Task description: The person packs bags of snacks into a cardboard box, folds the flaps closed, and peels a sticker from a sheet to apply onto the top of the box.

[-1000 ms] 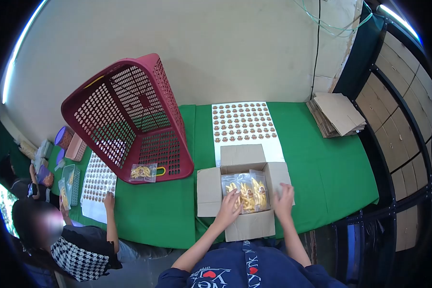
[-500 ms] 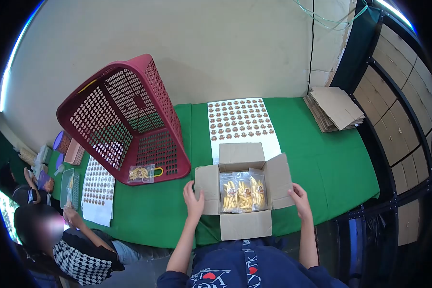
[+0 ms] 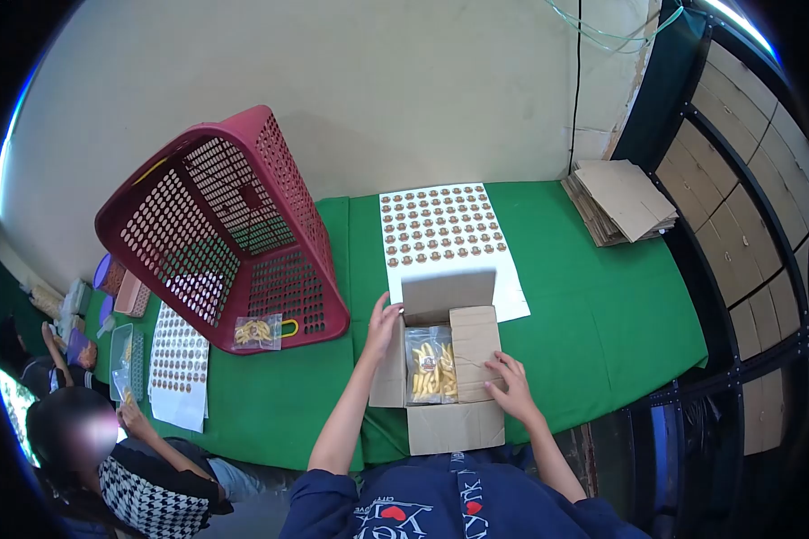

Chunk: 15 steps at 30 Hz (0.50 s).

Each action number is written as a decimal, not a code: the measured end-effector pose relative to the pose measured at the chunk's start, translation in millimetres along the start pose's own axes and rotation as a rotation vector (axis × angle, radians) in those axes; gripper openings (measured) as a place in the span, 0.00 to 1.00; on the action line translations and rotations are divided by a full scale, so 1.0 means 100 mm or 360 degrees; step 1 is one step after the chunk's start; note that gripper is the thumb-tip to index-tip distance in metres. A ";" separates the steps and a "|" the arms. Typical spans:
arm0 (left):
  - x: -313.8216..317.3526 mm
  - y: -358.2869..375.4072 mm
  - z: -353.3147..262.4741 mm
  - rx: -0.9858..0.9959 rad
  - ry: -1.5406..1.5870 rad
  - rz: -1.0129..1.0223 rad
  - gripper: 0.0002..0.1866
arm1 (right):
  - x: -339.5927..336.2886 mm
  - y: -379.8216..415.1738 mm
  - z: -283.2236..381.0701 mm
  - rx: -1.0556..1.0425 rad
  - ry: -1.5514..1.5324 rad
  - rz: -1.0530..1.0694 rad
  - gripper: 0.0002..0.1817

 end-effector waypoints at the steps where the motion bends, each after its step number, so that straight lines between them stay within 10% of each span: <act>1: 0.00 0.01 0.01 0.0018 -0.0041 0.0138 0.21 | 0.01 0.00 -0.04 -0.0020 -0.0019 -0.0001 0.23; 8: 0.06 0.51 -0.22 0.0598 -0.1701 0.0469 0.21 | 0.06 -0.01 -0.05 0.0150 -0.0338 -0.0172 0.33; 12: 0.00 0.76 -0.30 0.0378 -0.1906 -0.0328 0.46 | 0.04 -0.08 0.22 -0.0060 0.0133 -0.0171 0.34; 15: -0.13 0.78 -0.25 -0.0213 -0.2069 -0.0561 0.44 | 0.12 -0.08 0.25 -0.0021 0.0377 -0.0075 0.34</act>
Point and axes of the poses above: each hand's wrist, its own y-axis away from the middle knuckle, its own x-axis out of the palm, z = x × y, the point moved 5 cm from there along -y, towards the middle knuckle, and after that the axes turned 5 degrees about x, right-handed, at the moved point
